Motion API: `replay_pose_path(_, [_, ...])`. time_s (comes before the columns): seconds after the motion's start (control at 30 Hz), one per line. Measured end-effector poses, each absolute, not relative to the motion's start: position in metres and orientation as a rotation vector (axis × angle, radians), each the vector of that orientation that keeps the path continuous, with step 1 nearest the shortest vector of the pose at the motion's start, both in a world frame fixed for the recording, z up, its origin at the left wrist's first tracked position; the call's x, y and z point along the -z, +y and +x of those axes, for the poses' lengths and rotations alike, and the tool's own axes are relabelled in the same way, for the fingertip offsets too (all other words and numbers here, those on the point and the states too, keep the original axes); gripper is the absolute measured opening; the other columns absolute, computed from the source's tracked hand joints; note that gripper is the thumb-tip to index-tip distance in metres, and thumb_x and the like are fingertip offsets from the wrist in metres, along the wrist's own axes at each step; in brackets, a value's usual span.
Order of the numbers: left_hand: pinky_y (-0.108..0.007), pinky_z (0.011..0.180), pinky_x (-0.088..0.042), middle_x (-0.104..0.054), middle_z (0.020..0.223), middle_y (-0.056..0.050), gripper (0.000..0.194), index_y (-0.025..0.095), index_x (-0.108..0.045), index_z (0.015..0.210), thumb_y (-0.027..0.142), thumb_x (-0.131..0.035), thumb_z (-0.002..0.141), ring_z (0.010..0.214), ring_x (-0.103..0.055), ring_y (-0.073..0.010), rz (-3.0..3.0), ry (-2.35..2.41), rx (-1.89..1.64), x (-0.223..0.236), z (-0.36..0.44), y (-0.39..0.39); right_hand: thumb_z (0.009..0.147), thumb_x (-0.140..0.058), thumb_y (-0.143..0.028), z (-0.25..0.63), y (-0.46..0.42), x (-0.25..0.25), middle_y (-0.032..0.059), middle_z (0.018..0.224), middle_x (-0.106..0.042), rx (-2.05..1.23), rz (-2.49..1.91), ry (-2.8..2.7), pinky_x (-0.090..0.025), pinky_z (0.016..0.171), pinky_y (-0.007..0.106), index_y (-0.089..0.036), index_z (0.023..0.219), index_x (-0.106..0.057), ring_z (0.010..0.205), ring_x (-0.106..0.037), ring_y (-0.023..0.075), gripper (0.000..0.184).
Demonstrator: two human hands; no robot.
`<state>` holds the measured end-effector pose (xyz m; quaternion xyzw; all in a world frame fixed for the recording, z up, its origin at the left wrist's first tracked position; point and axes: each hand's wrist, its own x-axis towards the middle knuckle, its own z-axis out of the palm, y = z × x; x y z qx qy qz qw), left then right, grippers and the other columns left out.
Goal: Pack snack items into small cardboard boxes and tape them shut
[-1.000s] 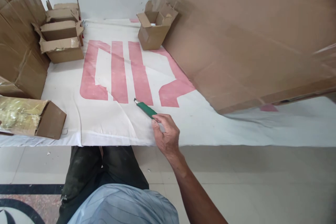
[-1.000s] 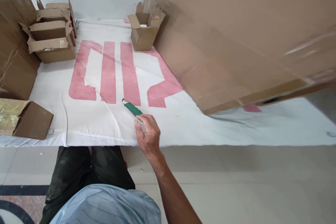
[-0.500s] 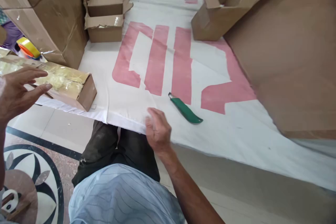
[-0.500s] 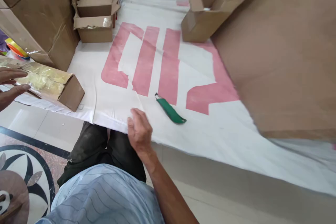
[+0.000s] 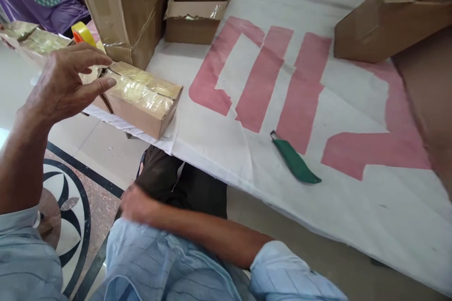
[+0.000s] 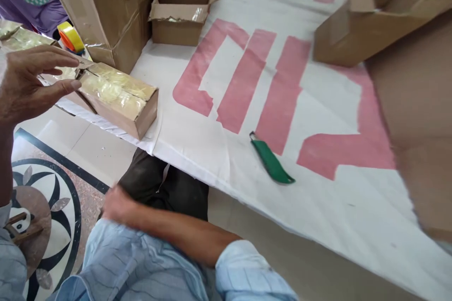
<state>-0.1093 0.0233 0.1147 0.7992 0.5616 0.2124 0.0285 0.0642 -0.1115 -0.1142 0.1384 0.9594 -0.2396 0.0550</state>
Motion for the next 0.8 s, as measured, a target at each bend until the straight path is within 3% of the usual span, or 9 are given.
replay_pose_path(0.07, [-0.053, 0.096, -0.054, -0.073, 0.132, -0.008, 0.07, 0.001, -0.071, 0.13, 0.059, -0.051, 0.098, 0.124, -0.069, -0.0295, 2.456, 1.764, -0.645, -0.116, -0.112, 0.017, 0.101, -0.067, -0.025, 0.079, -0.071, 0.121, 0.0185, 0.103, -0.081, 0.662, 0.62, 2.889, -0.052, 0.102, 0.046, -0.011, 0.092, -0.079, 0.102, -0.072, 0.0294, 0.02])
replay_pose_path(0.13, [-0.05, 0.097, -0.055, -0.073, 0.133, -0.006, 0.07, 0.001, -0.071, 0.13, 0.06, -0.052, 0.097, 0.127, -0.068, -0.0304, 2.419, 1.782, -0.655, -0.115, -0.113, 0.014, 0.107, -0.056, -0.025, 0.09, -0.042, 0.126, 0.0247, 0.12, -0.076, 0.631, 0.782, 2.887, -0.049, 0.107, 0.051, -0.007, 0.111, -0.077, 0.115, -0.069, 0.0332, 0.028])
replay_pose_path(0.2, [-0.046, 0.099, -0.056, -0.074, 0.134, -0.006, 0.066, 0.003, -0.071, 0.131, 0.058, -0.058, 0.097, 0.13, -0.068, -0.0289, 2.386, 1.797, -0.658, -0.112, -0.111, 0.012, 0.109, -0.056, -0.029, 0.097, -0.035, 0.128, 0.0215, 0.124, -0.075, 0.651, 0.81, 2.894, -0.048, 0.111, 0.05, -0.009, 0.118, -0.076, 0.119, -0.068, 0.0319, 0.03])
replay_pose_path(0.3, [-0.045, 0.104, -0.055, -0.072, 0.139, -0.004, 0.064, 0.007, -0.07, 0.134, 0.058, -0.055, 0.099, 0.134, -0.066, -0.0269, 2.352, 1.833, -0.58, -0.109, -0.103, 0.013, 0.105, -0.067, -0.034, 0.104, -0.053, 0.133, 0.0143, 0.12, -0.077, 0.74, 0.679, 2.913, -0.04, 0.122, 0.048, -0.015, 0.111, -0.078, 0.12, -0.068, 0.0273, 0.023])
replay_pose_path(0.43, [-0.049, 0.105, -0.051, -0.069, 0.142, -0.004, 0.069, 0.004, -0.066, 0.136, 0.059, -0.044, 0.101, 0.135, -0.065, -0.0271, 2.326, 1.853, -0.482, -0.107, -0.097, 0.015, 0.102, -0.073, -0.03, 0.112, -0.074, 0.139, 0.0147, 0.126, -0.076, 0.853, 0.682, 2.932, -0.031, 0.13, 0.051, -0.015, 0.112, -0.078, 0.13, -0.064, 0.0273, 0.018])
replay_pose_path(0.53, [-0.052, 0.111, -0.049, -0.072, 0.137, -0.008, 0.062, 0.005, -0.07, 0.132, 0.057, -0.052, 0.103, 0.132, -0.067, -0.0278, 2.439, 1.715, -0.595, -0.101, -0.102, 0.019, 0.101, -0.074, -0.031, 0.116, -0.079, 0.132, 0.0118, 0.121, -0.078, 0.96, 0.708, 2.95, -0.038, 0.125, 0.05, -0.017, 0.109, -0.077, 0.127, -0.066, 0.0267, 0.016])
replay_pose_path(0.63, [-0.054, 0.115, -0.051, -0.075, 0.132, -0.013, 0.052, 0.011, -0.075, 0.128, 0.054, -0.063, 0.102, 0.13, -0.068, -0.0313, 2.554, 1.552, -0.694, -0.089, -0.11, 0.025, 0.102, -0.073, -0.033, 0.124, -0.083, 0.118, 0.006, 0.113, -0.08, 1.137, 0.581, 3.064, -0.052, 0.108, 0.038, -0.021, 0.106, -0.076, 0.113, -0.072, 0.0221, 0.013])
replay_pose_path(0.8, [-0.055, 0.116, -0.054, -0.072, 0.138, -0.016, 0.049, 0.018, -0.074, 0.132, 0.056, -0.061, 0.103, 0.129, -0.068, -0.0354, 2.571, 1.518, -0.622, -0.062, -0.104, 0.034, 0.103, -0.066, -0.023, 0.167, -0.082, 0.086, 0.0074, 0.107, -0.077, 1.17, 1.07, 3.488, -0.06, 0.086, 0.036, -0.022, 0.114, -0.071, 0.095, -0.072, 0.0228, 0.012])
